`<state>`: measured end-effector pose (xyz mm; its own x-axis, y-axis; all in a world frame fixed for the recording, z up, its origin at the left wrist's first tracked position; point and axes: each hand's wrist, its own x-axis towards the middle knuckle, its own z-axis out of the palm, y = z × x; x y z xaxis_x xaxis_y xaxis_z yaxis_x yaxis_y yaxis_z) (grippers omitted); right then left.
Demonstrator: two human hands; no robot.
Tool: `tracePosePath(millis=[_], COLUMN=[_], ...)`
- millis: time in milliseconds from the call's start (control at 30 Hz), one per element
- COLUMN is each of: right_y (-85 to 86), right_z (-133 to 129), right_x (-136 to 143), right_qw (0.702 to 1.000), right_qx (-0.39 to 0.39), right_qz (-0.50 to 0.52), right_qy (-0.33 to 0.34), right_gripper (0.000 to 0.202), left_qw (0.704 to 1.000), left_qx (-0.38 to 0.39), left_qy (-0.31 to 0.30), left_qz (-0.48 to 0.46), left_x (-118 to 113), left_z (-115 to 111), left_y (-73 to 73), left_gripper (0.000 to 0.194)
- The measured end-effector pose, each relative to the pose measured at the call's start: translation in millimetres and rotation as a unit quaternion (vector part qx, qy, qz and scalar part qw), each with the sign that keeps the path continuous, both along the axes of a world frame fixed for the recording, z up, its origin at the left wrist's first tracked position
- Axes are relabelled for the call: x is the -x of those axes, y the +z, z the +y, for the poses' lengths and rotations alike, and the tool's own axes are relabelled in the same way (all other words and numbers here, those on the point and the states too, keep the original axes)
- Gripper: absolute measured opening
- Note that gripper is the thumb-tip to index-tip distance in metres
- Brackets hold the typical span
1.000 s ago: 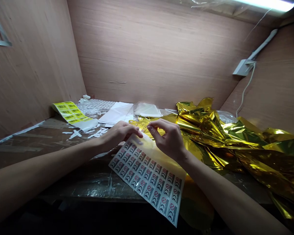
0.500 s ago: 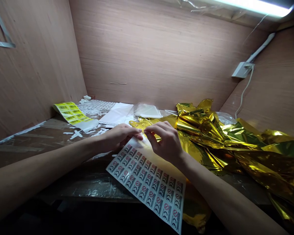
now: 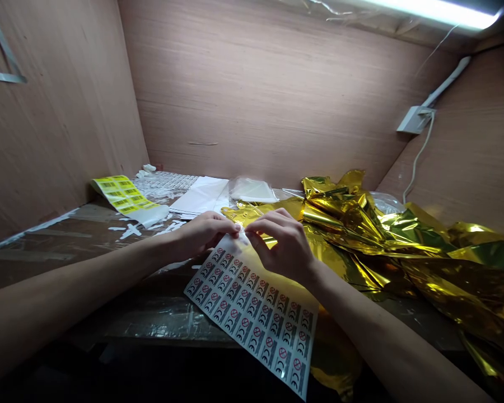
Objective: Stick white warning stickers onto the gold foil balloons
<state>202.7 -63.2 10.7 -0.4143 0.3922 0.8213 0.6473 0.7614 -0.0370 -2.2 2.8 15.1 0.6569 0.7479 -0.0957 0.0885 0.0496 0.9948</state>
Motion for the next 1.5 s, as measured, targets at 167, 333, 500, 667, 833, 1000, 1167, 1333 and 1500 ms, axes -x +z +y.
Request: tracePosePath(millis=[167,333,500,667,833,1000,1167,1333,1500], right_y=[8.4,5.6,4.2,12.0,14.5,9.6,3.9,1.8,-4.4], right_z=[1,16,19,13,12,23,35,42,52], right_x=[-8,-21,-27,-22,-22,-35,-54,-63,-53], right_qw=[0.977,0.885,0.842,0.872,0.916,0.908,0.894,0.901,0.916], right_qx=[0.171,0.441,0.511,0.470,0.395,0.401,0.438,0.426,0.389], right_qz=[0.124,0.115,0.119,0.063,0.017,0.103,0.090,0.058,0.093], right_qy=[0.036,0.097,0.128,0.124,0.069,0.060,0.033,0.063,0.026], right_gripper=[0.019,0.029,0.031,0.022,0.017,0.024,0.024,0.019,0.017], left_qw=[0.987,0.938,0.909,0.900,0.912,0.931,0.917,0.919,0.914], left_qx=[-0.154,-0.327,-0.388,-0.402,-0.370,-0.278,-0.237,-0.246,-0.307], left_qy=[-0.045,-0.089,-0.106,-0.105,-0.098,-0.116,-0.221,-0.239,-0.165], left_qz=[0.020,0.066,0.107,0.132,0.149,0.206,0.234,0.195,0.208], left_x=[2,4,6,5,9,26,35,30,26], left_z=[-4,-7,-8,-11,1,30,40,34,31], left_y=[1.9,1.3,-1.7,-2.2,-2.0,2.3,4.3,0.8,2.7], left_gripper=[0.031,0.037,0.037,0.039,0.035,0.035,0.029,0.030,0.063])
